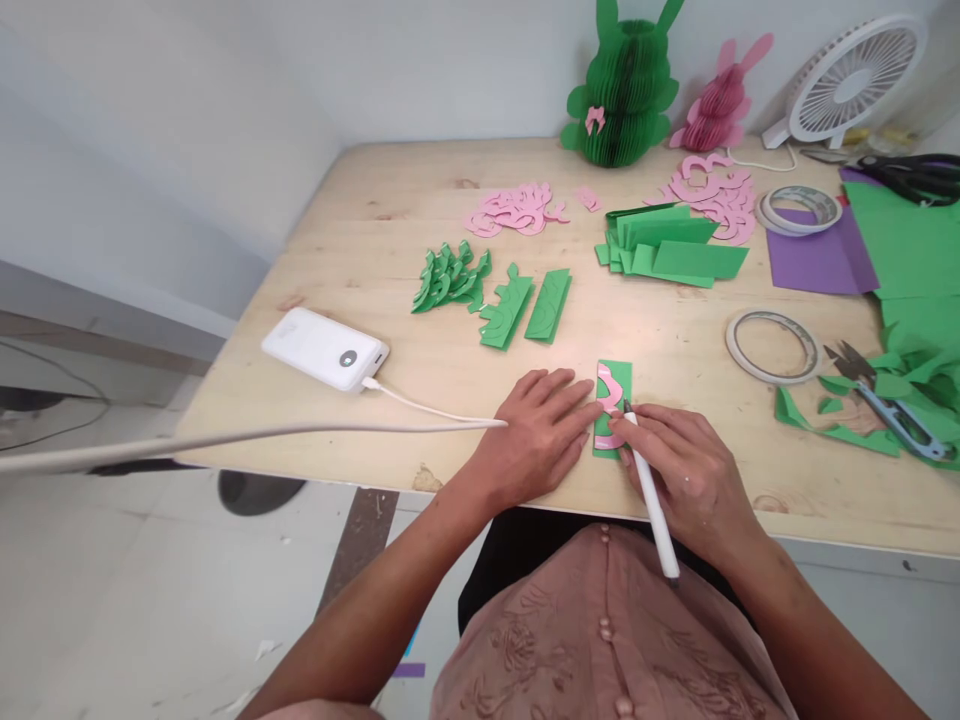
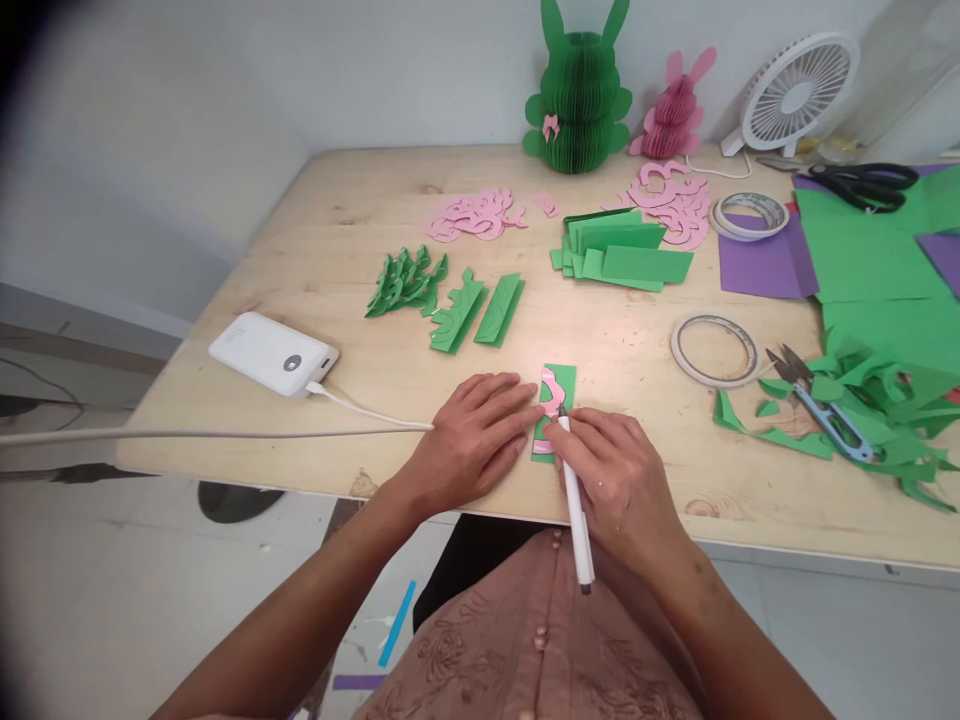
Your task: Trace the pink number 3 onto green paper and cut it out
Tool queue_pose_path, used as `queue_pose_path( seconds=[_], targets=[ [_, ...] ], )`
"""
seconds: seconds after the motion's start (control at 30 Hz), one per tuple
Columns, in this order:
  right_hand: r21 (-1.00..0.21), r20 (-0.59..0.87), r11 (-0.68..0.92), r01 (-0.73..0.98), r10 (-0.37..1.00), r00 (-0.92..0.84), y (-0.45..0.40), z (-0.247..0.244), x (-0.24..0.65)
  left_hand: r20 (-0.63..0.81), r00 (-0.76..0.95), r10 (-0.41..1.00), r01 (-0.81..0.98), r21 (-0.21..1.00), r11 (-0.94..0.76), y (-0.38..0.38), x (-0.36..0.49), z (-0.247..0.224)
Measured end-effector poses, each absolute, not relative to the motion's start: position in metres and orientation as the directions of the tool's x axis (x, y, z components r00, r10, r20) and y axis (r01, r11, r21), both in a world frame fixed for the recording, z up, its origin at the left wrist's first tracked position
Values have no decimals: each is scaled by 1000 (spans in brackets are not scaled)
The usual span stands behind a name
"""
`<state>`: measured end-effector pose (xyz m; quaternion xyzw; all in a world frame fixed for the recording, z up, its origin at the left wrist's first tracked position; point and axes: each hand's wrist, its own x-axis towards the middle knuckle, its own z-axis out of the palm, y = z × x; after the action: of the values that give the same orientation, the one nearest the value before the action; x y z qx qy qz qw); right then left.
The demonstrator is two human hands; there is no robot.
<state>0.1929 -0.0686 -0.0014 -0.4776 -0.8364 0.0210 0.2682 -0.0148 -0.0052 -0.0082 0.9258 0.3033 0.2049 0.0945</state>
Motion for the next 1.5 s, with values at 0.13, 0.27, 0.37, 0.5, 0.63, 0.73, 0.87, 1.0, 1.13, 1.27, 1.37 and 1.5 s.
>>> queue_pose_path(
  seconds=[0.13,0.27,0.37,0.5,0.63,0.73,0.87,1.0,1.13,1.27,1.37,1.5],
  targets=[
    [-275,431,545,792,806,-405,-68,0,192,322,738,593,517,296,-803,-5,-15,-9],
    [-276,429,542,794,809,-403,-68,1,192,321,739,592,515,298,-804,-5,-15,-9],
    [-274,431,547,791,805,-408,-68,0,192,314,738,597,520,300,-800,-5,-15,-9],
    [-271,434,549,791,803,-409,-68,0,193,318,739,594,520,291,-803,-5,-15,-9],
    [-269,428,546,793,806,-410,-68,0,192,328,735,594,523,283,-804,-5,-14,-9],
    [-266,430,546,795,805,-409,-68,0,192,336,736,588,518,281,-808,-5,-14,-9],
    [-265,428,550,792,803,-414,-68,0,192,335,738,586,513,284,-810,-4,-15,-10],
    [-250,428,548,798,802,-416,-68,-1,193,341,736,584,509,289,-811,-4,-15,-10],
    [-244,429,546,801,802,-415,-68,0,192,343,740,578,502,290,-815,-4,-15,-11],
    [-237,436,551,800,796,-419,-67,0,191,351,733,582,505,292,-812,-4,-15,-12],
    [-230,451,557,798,788,-420,-67,0,191,369,731,574,498,286,-818,-3,-15,-12],
    [-226,449,552,802,790,-417,-67,1,191,375,731,570,494,284,-822,-3,-15,-11]
  ],
)
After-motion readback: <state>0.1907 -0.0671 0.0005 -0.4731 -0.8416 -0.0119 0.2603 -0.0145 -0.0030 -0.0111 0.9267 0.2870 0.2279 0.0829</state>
